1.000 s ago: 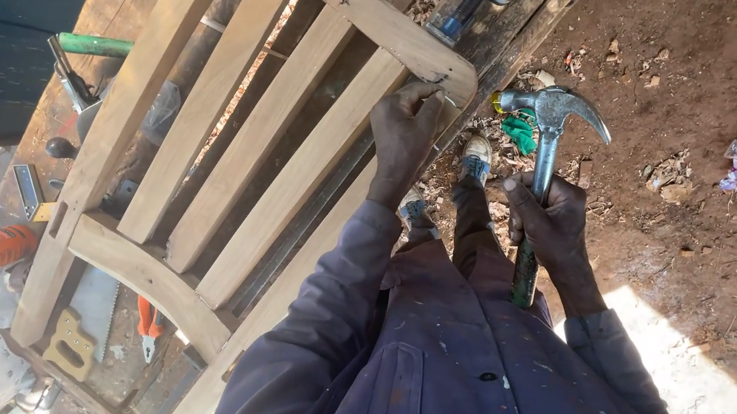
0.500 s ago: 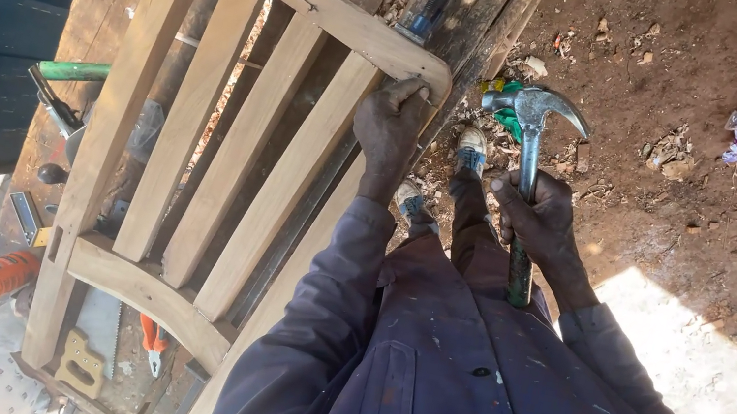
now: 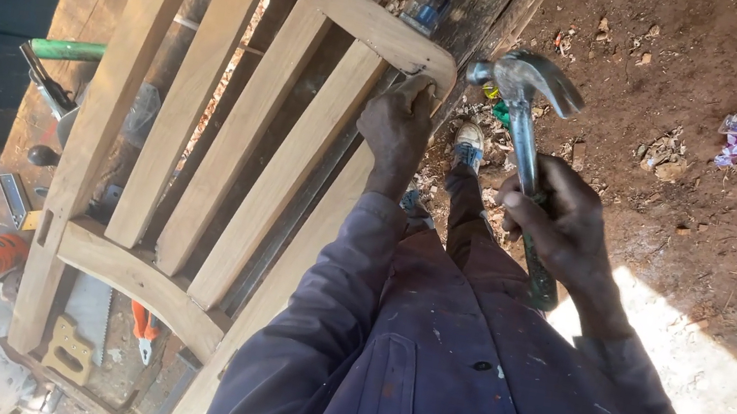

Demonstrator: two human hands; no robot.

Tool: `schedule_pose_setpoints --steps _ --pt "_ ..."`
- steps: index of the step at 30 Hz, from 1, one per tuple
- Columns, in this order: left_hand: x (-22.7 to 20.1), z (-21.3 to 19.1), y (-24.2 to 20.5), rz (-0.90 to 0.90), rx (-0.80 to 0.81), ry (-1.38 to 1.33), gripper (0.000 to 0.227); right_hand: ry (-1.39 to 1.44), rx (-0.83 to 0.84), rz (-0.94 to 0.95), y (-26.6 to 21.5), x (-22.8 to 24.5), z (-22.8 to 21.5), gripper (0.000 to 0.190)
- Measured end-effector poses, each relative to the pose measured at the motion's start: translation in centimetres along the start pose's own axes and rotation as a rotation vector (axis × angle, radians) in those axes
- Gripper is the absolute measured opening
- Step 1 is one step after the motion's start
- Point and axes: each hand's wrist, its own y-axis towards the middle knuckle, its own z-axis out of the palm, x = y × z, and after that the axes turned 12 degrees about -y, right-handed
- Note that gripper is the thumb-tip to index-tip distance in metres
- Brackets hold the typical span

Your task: The person uses pliers to bend a nail, then hammers nails into a wooden frame to secure slats. They repeatedly hammer and tap the frame to align and tighten the joints.

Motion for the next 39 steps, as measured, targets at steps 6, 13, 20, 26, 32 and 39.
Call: schedule_pose_setpoints --steps 6,13,20,26,32,39 --pt "-0.2 0.2 0.0 0.088 -0.031 0.045 0.012 -0.106 -0.048 0.203 -2.2 -1.3 1.6 0.036" --pt "0.9 1.3 -0.1 0.154 -0.100 0.076 0.013 -0.475 -0.090 -0.136 1.3 -1.9 2.7 0.039" --pt "1.8 2.0 0.1 0.145 -0.114 0.044 0.015 -0.709 -0.066 -0.161 1.7 -0.8 2.5 0.048" --pt "0.2 1.1 -0.9 0.250 -0.151 0.026 0.011 -0.868 -0.047 -0.149 1.8 -3.8 1.7 0.046" --pt "0.9 -1.6 -0.4 0.251 -0.228 -0.173 0.018 -0.613 -0.100 -0.131 1.7 -0.1 2.1 0.046" --pt "1.7 -3.2 0.5 -0.161 -0.027 0.132 0.042 -0.666 -0.118 -0.163 2.2 1.6 2.4 0.038"
